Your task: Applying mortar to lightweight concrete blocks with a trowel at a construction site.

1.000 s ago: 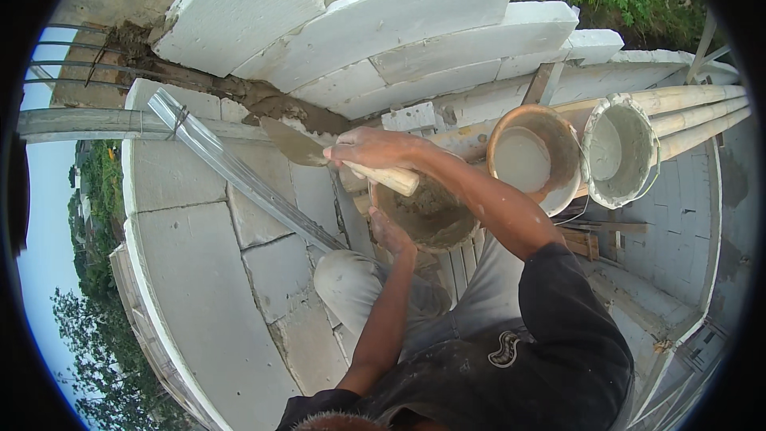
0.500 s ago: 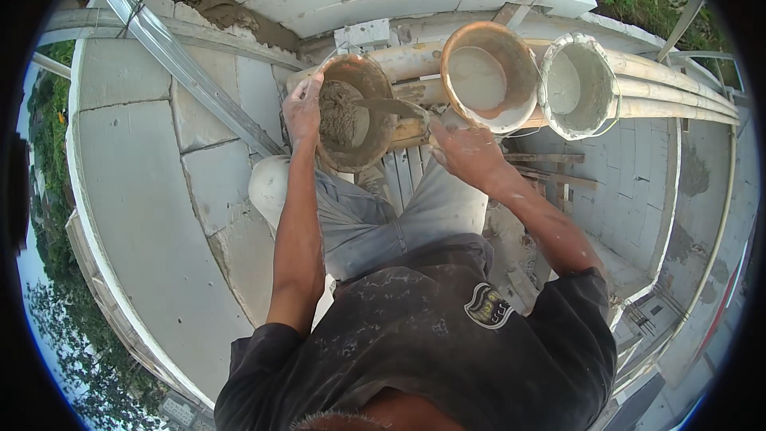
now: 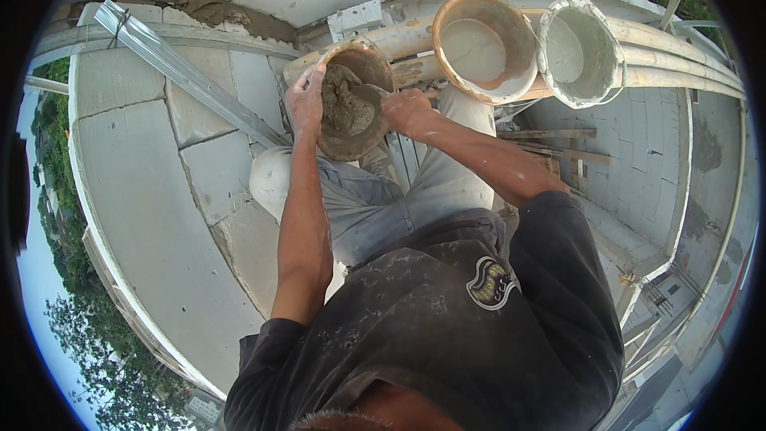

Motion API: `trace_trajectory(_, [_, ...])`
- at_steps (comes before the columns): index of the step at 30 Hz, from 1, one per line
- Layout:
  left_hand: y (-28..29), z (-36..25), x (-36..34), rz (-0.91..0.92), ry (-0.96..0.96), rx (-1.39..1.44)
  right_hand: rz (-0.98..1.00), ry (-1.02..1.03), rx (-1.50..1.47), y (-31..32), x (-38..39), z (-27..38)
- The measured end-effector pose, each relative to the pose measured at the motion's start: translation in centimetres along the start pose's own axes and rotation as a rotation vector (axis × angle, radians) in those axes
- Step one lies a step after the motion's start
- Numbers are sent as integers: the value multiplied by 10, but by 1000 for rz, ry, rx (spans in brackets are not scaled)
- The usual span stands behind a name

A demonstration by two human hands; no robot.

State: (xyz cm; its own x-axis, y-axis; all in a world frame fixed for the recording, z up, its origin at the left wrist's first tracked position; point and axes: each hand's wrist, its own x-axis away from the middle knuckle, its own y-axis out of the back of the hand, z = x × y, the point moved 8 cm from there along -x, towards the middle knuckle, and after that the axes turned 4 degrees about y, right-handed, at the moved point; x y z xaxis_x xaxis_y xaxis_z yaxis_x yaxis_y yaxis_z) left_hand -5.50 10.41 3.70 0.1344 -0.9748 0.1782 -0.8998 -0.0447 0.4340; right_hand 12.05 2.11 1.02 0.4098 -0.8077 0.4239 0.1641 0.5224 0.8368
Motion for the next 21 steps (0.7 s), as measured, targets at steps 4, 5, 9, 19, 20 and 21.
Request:
trace_trajectory(4, [6,12,-3,-88,76,79,205,120,-35,-30,-8,11])
trace_trajectory(5, [-2,10,-4,-76,71,85,202,106,-34,-41,-10,1])
trace_trajectory(9, [6,25,-9,-118,123,153,186,166,-429,-42,0,1])
trace_trajectory(19, [22,36,-14,-297,235,427,236,36,-1070,-30,30,-15])
trace_trajectory(20, [24,38,-14,-312,235,465,222,59,-1057,-24,32,-10])
trace_trajectory(21, [25,41,-12,-323,261,434,218,4,-1074,-21,35,-8])
